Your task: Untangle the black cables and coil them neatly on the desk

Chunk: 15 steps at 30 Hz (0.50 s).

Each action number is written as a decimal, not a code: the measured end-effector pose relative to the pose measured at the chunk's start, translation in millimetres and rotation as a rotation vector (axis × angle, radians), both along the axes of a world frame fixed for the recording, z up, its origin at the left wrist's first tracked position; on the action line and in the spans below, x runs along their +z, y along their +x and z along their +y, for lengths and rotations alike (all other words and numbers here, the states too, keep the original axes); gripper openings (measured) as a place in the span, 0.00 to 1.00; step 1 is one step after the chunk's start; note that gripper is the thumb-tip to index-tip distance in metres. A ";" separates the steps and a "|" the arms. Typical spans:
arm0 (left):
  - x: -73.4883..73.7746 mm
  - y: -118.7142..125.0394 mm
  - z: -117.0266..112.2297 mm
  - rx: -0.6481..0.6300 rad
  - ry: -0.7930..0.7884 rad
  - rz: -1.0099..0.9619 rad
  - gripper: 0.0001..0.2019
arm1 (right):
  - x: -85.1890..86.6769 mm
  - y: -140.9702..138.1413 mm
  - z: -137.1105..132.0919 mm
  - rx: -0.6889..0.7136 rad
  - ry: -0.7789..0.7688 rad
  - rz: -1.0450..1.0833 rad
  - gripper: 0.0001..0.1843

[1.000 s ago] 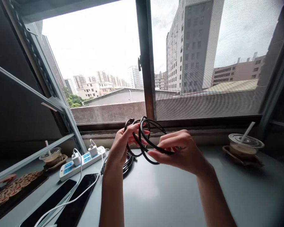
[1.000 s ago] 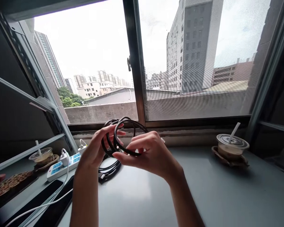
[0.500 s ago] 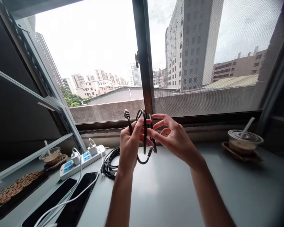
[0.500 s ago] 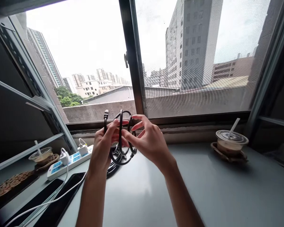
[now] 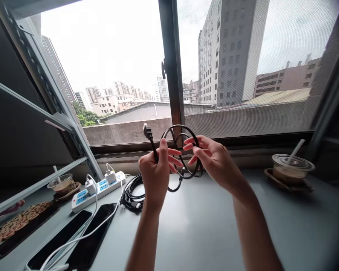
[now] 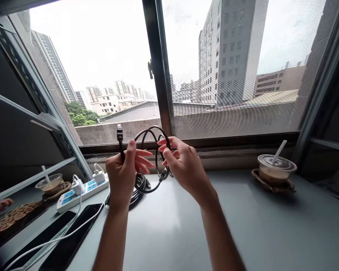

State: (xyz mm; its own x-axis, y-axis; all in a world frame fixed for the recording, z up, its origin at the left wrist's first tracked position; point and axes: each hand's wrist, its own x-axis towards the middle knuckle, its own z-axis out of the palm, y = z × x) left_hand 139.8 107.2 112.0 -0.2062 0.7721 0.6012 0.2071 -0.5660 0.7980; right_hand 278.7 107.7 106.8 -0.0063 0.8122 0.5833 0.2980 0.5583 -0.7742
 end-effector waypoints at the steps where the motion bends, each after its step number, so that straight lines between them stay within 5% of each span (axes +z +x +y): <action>1: 0.8 -4.5 0.8 0.022 0.011 -0.018 0.22 | -0.5 4.7 3.3 -0.007 0.001 0.053 0.14; 10: 10.1 -48.7 15.5 -0.073 -0.026 -0.290 0.21 | -8.3 44.1 27.0 -0.007 -0.015 0.416 0.19; 15: 6.2 -64.6 21.5 -0.113 -0.077 0.039 0.16 | -6.3 42.6 25.5 -0.072 0.178 0.574 0.17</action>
State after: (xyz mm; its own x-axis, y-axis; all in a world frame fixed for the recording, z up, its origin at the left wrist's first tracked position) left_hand 75.2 128.7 118.2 -0.0925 0.8335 0.5448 0.1773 -0.5246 0.8327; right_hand 321.3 133.2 100.5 0.4012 0.6884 0.6042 -0.0980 0.6881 -0.7190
